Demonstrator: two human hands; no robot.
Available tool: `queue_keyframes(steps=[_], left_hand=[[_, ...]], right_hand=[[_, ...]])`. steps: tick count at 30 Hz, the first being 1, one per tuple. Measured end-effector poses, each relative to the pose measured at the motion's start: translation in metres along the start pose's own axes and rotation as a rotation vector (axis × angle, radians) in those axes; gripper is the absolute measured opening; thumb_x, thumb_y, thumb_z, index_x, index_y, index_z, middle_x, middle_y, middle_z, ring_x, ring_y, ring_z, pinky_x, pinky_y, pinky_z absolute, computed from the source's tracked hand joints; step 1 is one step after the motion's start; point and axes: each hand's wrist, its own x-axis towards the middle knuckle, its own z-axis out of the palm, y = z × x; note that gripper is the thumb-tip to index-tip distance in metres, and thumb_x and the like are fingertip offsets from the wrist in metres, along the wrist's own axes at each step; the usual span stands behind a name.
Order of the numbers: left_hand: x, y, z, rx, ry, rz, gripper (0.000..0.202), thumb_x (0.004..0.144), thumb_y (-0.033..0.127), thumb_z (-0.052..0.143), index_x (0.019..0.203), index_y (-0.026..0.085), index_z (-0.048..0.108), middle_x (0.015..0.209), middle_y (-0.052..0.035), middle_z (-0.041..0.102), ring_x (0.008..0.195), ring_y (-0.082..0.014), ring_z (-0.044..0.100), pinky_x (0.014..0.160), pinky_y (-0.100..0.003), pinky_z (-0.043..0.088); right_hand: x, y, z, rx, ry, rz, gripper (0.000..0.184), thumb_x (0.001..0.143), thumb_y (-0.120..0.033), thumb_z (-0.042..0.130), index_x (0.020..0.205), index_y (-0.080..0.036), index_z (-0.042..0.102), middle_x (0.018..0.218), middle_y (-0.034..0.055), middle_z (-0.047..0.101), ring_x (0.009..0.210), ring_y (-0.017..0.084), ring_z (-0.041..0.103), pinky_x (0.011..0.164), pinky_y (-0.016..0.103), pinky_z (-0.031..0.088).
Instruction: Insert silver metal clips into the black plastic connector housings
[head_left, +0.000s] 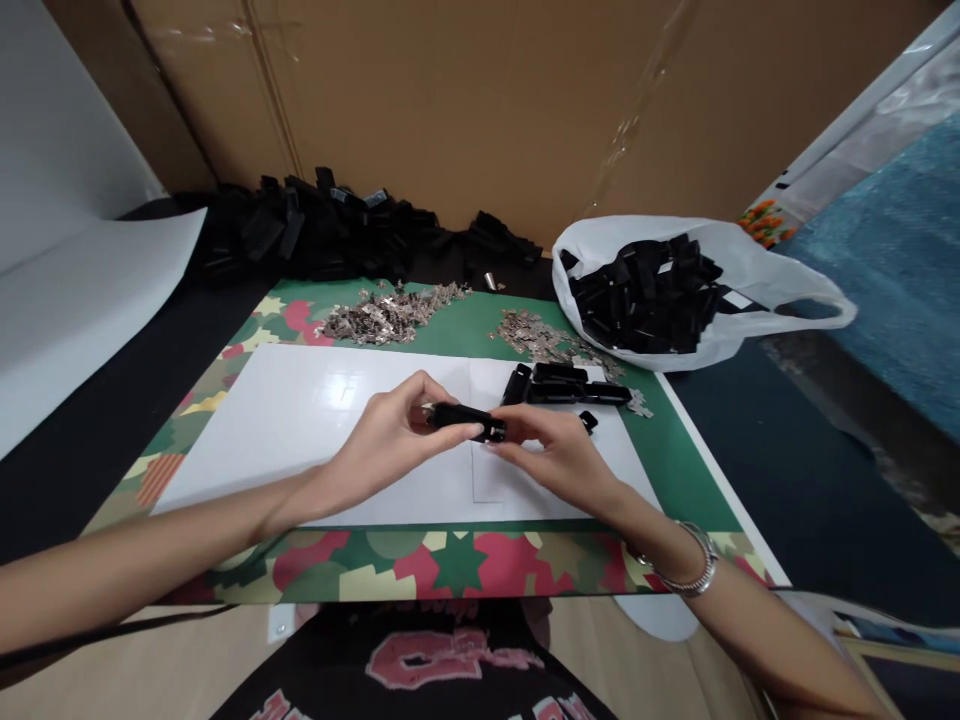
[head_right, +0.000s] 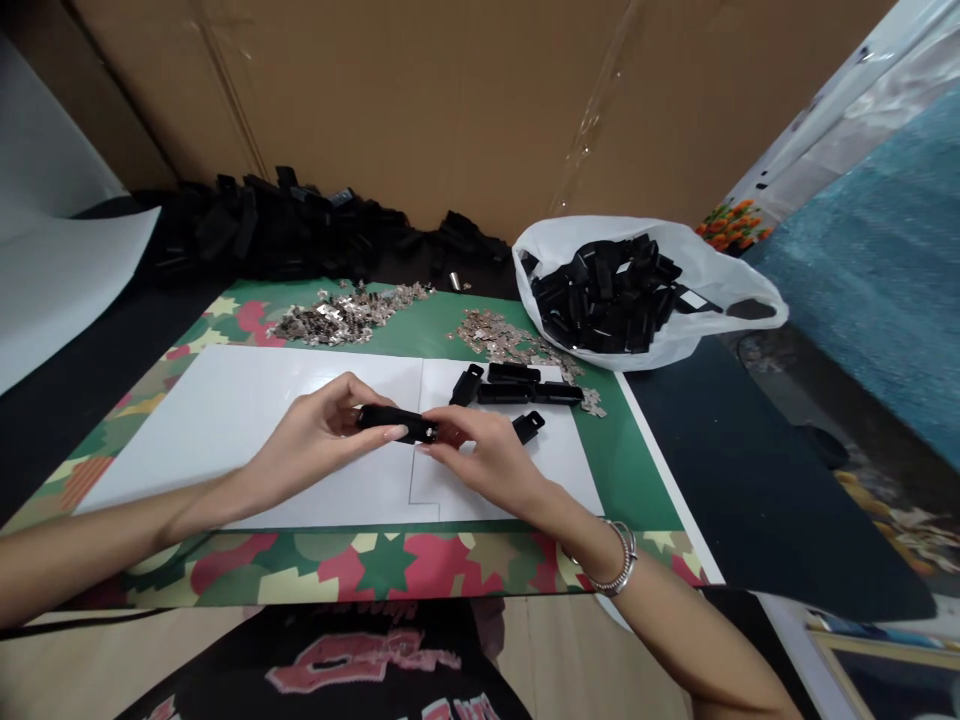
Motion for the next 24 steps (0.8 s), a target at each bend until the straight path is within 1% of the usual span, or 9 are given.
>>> queue_keyframes(steps=[2, 4, 5, 7, 9, 12, 14, 17, 24], left_hand=[[0.005, 0.001, -0.004, -0.032, -0.138, -0.075, 0.029, 0.074, 0.039, 0.066, 0.086, 0.017, 0.052, 0.084, -0.0033, 0.065, 0.069, -0.0154, 0.063, 0.057, -0.026, 0.050], [0.009, 0.004, -0.007, -0.095, -0.304, -0.148, 0.025, 0.076, 0.036, 0.063, 0.090, 0.017, 0.055, 0.086, -0.0038, 0.065, 0.070, -0.0153, 0.064, 0.060, -0.027, 0.050], [0.011, 0.006, -0.008, -0.121, -0.387, -0.186, 0.024, 0.077, 0.036, 0.061, 0.091, 0.016, 0.057, 0.084, -0.0036, 0.065, 0.069, -0.0152, 0.064, 0.061, -0.027, 0.049], [0.012, 0.009, -0.010, -0.151, -0.539, -0.248, 0.025, 0.080, 0.037, 0.058, 0.093, 0.015, 0.062, 0.074, -0.0020, 0.064, 0.067, -0.0144, 0.062, 0.055, -0.023, 0.047], [0.013, 0.013, -0.011, -0.156, -0.624, -0.266, 0.028, 0.081, 0.038, 0.057, 0.094, 0.015, 0.065, 0.062, 0.0006, 0.060, 0.059, -0.0123, 0.056, 0.047, -0.020, 0.040], [0.012, 0.014, -0.010, -0.205, -0.645, -0.278, 0.030, 0.081, 0.039, 0.058, 0.095, 0.015, 0.065, 0.053, 0.0051, 0.050, 0.045, -0.0068, 0.041, 0.041, -0.018, 0.029], [0.012, 0.012, -0.009, -0.261, -0.650, -0.302, 0.030, 0.080, 0.040, 0.060, 0.095, 0.015, 0.065, 0.052, 0.0065, 0.045, 0.043, -0.0053, 0.034, 0.041, -0.019, 0.024], [0.011, 0.010, -0.008, -0.324, -0.658, -0.315, 0.029, 0.079, 0.040, 0.061, 0.092, 0.014, 0.065, 0.053, 0.0059, 0.043, 0.045, -0.0052, 0.031, 0.042, -0.019, 0.021], [0.012, 0.010, -0.008, -0.331, -0.657, -0.332, 0.029, 0.079, 0.039, 0.062, 0.092, 0.013, 0.066, 0.054, 0.0059, 0.041, 0.047, -0.0053, 0.030, 0.042, -0.020, 0.020]], right_hand=[[0.000, -0.001, 0.002, -0.076, 0.024, -0.071, 0.019, 0.078, -0.023, 0.063, 0.096, -0.017, 0.062, 0.065, -0.0003, 0.061, 0.055, 0.010, 0.054, 0.054, 0.023, 0.048], [-0.001, -0.003, 0.003, -0.110, 0.013, -0.141, 0.019, 0.079, -0.022, 0.062, 0.097, -0.017, 0.063, 0.065, -0.0004, 0.059, 0.053, 0.009, 0.051, 0.053, 0.023, 0.046], [-0.002, -0.003, 0.003, -0.112, 0.004, -0.174, 0.019, 0.080, -0.022, 0.061, 0.097, -0.017, 0.063, 0.064, -0.0003, 0.058, 0.053, 0.010, 0.051, 0.053, 0.024, 0.046], [-0.003, -0.004, 0.005, -0.087, -0.008, -0.227, 0.019, 0.080, -0.021, 0.060, 0.098, -0.016, 0.063, 0.064, -0.0002, 0.057, 0.054, 0.010, 0.050, 0.054, 0.024, 0.046], [-0.004, -0.004, 0.007, -0.049, -0.013, -0.249, 0.019, 0.080, -0.021, 0.060, 0.099, -0.015, 0.063, 0.064, 0.0004, 0.057, 0.054, 0.010, 0.050, 0.054, 0.024, 0.046], [-0.004, -0.005, 0.008, -0.018, -0.008, -0.246, 0.020, 0.080, -0.024, 0.062, 0.099, -0.015, 0.063, 0.064, 0.0011, 0.059, 0.054, 0.010, 0.050, 0.054, 0.024, 0.046], [-0.003, -0.007, 0.008, -0.019, 0.001, -0.248, 0.020, 0.081, -0.026, 0.061, 0.098, -0.016, 0.063, 0.064, 0.0010, 0.060, 0.053, 0.010, 0.050, 0.054, 0.024, 0.046], [-0.003, -0.008, 0.007, -0.025, 0.013, -0.256, 0.020, 0.081, -0.028, 0.061, 0.098, -0.017, 0.064, 0.064, 0.0012, 0.060, 0.052, 0.010, 0.050, 0.053, 0.024, 0.046], [-0.003, -0.009, 0.006, -0.024, 0.015, -0.259, 0.020, 0.082, -0.027, 0.061, 0.098, -0.016, 0.064, 0.064, 0.0017, 0.060, 0.052, 0.010, 0.050, 0.053, 0.024, 0.046]])
